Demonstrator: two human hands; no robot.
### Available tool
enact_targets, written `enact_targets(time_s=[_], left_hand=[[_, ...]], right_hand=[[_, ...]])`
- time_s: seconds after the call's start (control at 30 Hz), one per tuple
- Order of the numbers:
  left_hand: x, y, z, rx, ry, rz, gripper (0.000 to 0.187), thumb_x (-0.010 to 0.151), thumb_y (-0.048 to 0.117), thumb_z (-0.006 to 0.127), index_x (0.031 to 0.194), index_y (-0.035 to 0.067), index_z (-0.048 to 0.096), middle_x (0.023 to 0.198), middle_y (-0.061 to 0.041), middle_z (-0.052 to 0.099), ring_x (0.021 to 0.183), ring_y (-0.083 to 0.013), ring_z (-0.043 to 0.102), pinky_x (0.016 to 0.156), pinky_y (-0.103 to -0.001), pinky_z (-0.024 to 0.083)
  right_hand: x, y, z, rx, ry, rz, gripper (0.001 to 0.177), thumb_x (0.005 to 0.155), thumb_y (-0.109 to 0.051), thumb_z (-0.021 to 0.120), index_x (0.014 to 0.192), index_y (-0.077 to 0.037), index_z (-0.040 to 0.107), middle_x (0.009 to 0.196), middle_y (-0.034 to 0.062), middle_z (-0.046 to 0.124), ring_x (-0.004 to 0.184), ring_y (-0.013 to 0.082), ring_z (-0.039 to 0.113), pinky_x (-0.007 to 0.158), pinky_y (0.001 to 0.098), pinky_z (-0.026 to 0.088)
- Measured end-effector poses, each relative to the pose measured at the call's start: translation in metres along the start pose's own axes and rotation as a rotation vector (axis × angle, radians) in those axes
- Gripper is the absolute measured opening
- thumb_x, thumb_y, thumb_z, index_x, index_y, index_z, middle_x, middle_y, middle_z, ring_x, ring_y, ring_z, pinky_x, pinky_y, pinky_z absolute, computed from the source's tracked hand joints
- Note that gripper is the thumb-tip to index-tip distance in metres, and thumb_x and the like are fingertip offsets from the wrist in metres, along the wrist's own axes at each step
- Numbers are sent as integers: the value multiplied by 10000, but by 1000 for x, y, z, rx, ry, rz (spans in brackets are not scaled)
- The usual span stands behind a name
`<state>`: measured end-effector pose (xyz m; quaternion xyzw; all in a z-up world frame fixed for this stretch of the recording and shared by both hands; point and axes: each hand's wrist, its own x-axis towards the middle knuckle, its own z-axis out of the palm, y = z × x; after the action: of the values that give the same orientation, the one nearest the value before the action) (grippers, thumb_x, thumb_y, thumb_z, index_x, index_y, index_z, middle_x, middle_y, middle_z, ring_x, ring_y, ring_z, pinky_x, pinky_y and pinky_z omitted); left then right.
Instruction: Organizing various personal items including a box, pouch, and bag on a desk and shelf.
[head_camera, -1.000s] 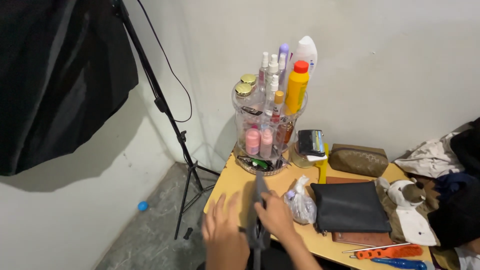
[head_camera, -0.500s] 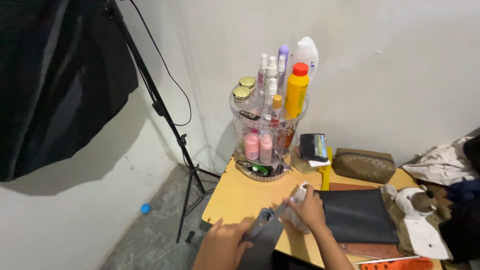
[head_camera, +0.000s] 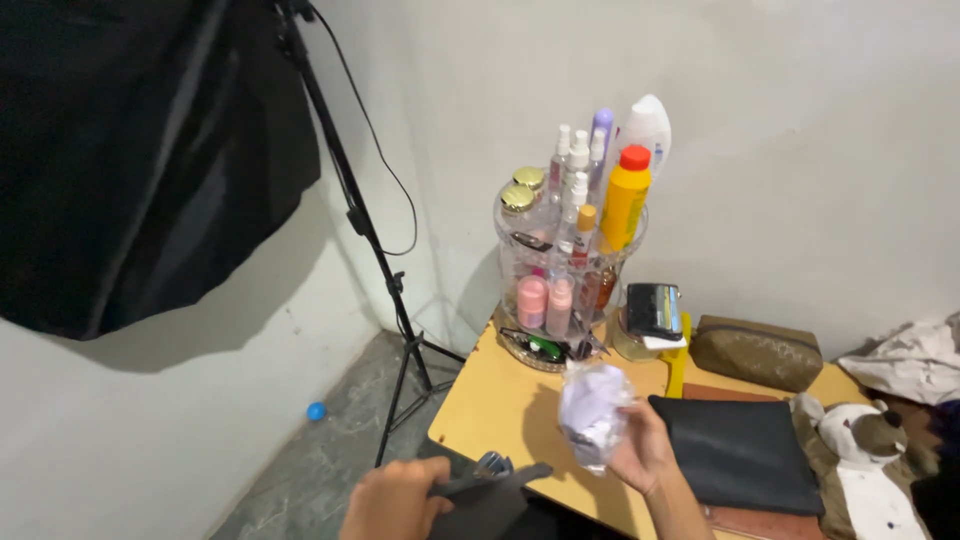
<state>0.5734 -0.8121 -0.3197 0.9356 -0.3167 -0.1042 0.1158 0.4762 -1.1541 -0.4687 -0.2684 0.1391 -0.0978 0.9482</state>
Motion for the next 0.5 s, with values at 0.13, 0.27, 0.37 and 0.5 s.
enact_targets(time_s=[0.13,0.27,0.37,0.5], left_hand=[[-22,-22,-14,37,-94,-116,303,781,345,851,1029,279,692,1010,-36,724,1049,-313,687,905,-484,541],[-52,-43,-49,-34,-55,-104,390,765,327,862,1126,300,716,1075,-81,723,1063,-340,671,915,-503,524],[-100,-40,-102,-31,-58,-185,347,801,348,842,1116,261,725,1052,-83,733,1091,-329,674,923,-487,531],[-178,-48,-177,-27,147,-279,353,784,326,833,1108,223,738,1027,-85,741,1067,-317,682,904,-459,536]], right_hand=[[-47,-4,110,227,-294,-57,800,808,-458,620,1501,-102,438,1464,221,554,1340,445,537,1095,687,362],[-55,10,154,333,-676,27,789,883,-556,620,1504,-136,373,1481,209,510,1360,455,492,1079,693,371],[-56,31,185,277,-726,71,825,910,-511,656,1559,-141,306,1461,208,514,1310,424,526,1026,603,459],[-69,62,263,176,-822,83,897,964,-365,678,1674,-128,184,1443,228,515,1247,359,590,964,463,556]])
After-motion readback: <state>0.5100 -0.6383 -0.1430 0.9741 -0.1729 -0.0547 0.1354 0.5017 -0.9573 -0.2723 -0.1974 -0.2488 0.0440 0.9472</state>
